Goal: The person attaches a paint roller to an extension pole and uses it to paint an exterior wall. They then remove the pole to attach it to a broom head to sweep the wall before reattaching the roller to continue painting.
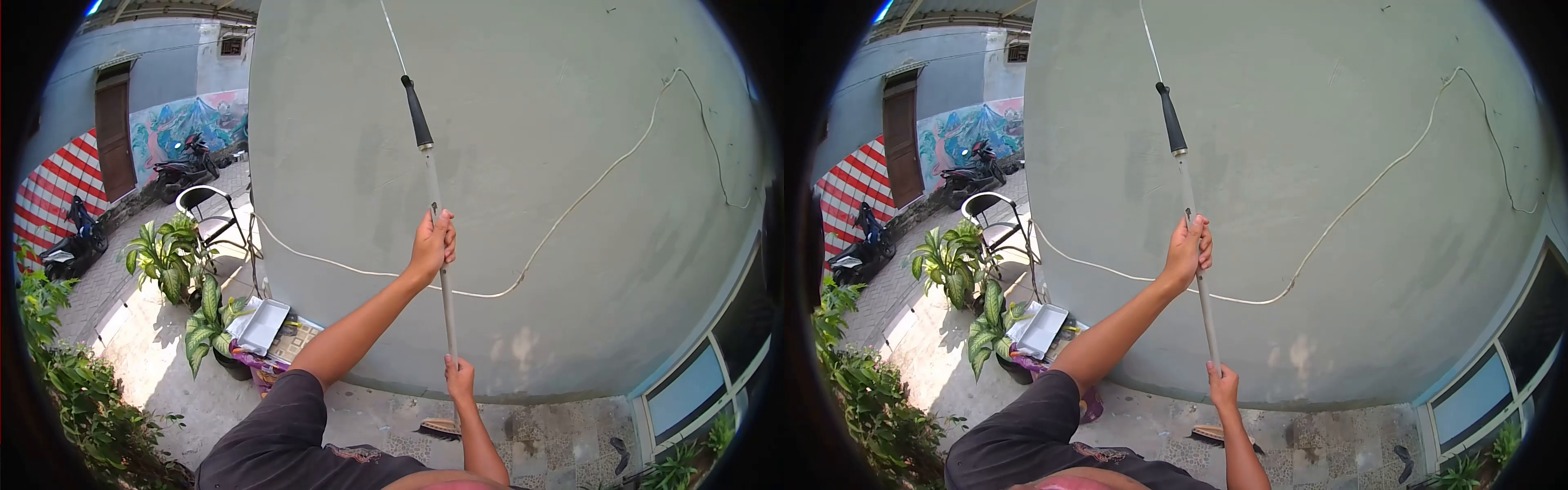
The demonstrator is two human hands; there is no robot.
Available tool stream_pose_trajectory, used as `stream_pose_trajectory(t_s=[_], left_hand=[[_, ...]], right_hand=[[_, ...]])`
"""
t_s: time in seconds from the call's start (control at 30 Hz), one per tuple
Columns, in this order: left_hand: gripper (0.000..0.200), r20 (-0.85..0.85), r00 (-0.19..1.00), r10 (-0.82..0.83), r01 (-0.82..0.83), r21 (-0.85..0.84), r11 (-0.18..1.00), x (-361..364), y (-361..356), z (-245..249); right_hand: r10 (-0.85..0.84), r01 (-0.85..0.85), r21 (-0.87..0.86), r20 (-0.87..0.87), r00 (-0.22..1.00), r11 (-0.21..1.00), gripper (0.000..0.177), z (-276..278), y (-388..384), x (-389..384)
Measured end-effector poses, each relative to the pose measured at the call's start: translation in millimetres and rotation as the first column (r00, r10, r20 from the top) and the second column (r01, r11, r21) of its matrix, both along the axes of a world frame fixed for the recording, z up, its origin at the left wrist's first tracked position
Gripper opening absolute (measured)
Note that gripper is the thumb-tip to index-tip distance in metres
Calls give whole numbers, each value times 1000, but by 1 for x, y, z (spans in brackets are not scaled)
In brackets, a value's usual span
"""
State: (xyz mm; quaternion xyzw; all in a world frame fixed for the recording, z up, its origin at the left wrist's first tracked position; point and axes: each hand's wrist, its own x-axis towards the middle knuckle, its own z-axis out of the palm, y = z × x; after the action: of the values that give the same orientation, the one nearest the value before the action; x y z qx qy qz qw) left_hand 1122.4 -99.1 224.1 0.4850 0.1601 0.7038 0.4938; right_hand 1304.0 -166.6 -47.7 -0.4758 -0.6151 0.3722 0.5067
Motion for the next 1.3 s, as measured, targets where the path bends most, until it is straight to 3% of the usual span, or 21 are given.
stream_pose_trajectory(t_s=[0.13, 0.3, 0.43, 0.5, 0.6, 0.73, 0.77, 0.93, 1.03, 1.1, 1.23, 1.3], left_hand=[[29, 17, 1000, -3, 2, 41, 999, -32, 16, 9], [29, -34, 999, 4, -3, 26, 1000, -79, 27, 16], [29, -43, 999, 0, 4, 74, 997, -117, 35, 17], [28, -101, 995, -23, 29, 54, 998, -121, 34, 10], [23, -143, 987, -69, 69, -4, 998, -97, 31, -43], [21, -176, 980, -94, 87, -51, 995, -79, 13, -69], [21, -168, 981, -95, 89, -43, 995, -80, 18, -62], [23, -150, 989, -13, 22, 59, 998, -128, 40, 55], [24, -148, 989, -19, 29, 65, 997, -133, 42, 68], [23, -177, 984, -23, 29, 27, 999, -126, 41, 48], [20, -197, 979, -43, 29, -72, 997, -78, 29, -50], [20, -229, 973, -22, 3, -80, 997, -52, 22, -95]], right_hand=[[26, -23, 26, -110, 994, 999, 45, 9, 5, -36], [21, -19, 24, -85, 996, 1000, 46, 23, 5, -77], [98, -105, -93, -82, 992, 990, 49, 48, 1, -103], [93, -100, -122, -61, 994, 987, 50, 30, -3, -102], [35, -32, -126, 23, 999, 992, 54, -22, -17, -79], [63, -63, -172, -7, 998, 983, 55, -53, -39, -61], [76, -81, -174, -35, 997, 981, 55, -53, -37, -57], [132, -137, -150, -39, 990, 979, 52, 82, -2, -102], [160, -167, -169, -57, 985, 971, 51, 96, 3, -103], [178, -190, -186, -78, 981, 964, 51, 76, 2, -96], [111, -104, -151, 33, 993, 983, 54, -37, -18, -49], [99, -89, -215, 35, 994, 973, 56, -70, -43, -27]])
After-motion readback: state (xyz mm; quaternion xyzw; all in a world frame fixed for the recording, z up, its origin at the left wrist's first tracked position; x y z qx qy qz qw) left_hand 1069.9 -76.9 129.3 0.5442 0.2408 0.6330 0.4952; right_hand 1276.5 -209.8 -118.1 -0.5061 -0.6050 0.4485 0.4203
